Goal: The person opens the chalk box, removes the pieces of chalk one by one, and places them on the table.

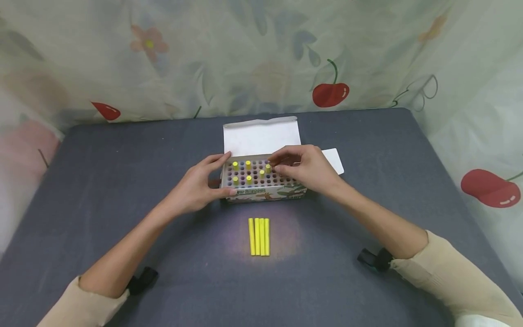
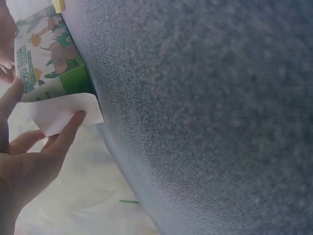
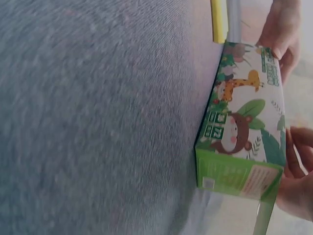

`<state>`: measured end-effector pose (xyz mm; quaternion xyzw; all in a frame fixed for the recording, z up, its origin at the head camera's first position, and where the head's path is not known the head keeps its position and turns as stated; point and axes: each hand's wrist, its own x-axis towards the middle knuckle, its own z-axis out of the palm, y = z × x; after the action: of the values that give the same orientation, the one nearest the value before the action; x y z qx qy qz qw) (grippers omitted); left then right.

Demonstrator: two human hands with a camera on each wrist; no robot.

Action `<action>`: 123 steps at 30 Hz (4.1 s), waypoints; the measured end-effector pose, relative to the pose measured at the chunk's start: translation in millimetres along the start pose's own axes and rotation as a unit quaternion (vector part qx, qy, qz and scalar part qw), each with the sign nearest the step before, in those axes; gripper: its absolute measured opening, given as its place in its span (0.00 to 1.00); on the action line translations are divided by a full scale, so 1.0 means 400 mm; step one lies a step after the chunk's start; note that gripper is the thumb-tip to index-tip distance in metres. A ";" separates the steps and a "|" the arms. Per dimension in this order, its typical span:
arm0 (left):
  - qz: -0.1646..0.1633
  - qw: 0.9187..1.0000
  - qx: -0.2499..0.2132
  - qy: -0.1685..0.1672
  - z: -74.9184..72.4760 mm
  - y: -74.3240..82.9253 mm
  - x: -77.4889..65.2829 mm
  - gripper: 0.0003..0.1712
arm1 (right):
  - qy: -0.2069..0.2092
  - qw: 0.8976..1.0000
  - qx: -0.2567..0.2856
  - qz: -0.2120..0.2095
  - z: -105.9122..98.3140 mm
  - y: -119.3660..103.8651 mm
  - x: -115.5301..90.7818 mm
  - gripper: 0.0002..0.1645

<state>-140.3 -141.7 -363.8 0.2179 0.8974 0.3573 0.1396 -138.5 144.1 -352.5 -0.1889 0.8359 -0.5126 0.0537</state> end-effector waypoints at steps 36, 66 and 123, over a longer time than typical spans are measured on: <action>-0.004 1.000 0.008 0.004 0.002 -0.007 0.002 0.53 | -0.031 0.977 -0.205 0.042 0.029 -0.007 0.055 0.09; 0.004 1.000 0.003 0.004 -0.004 0.000 0.001 0.53 | 0.015 0.993 -0.116 0.023 0.037 0.008 0.037 0.09; 0.002 1.000 -0.002 0.000 0.002 -0.004 -0.002 0.53 | -0.018 0.985 0.138 0.104 0.030 -0.009 -0.138 0.26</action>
<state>-139.7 -142.3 -365.5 0.2192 0.8962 0.3598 0.1392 -83.4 152.9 -360.7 -0.1005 0.7709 -0.6115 0.1473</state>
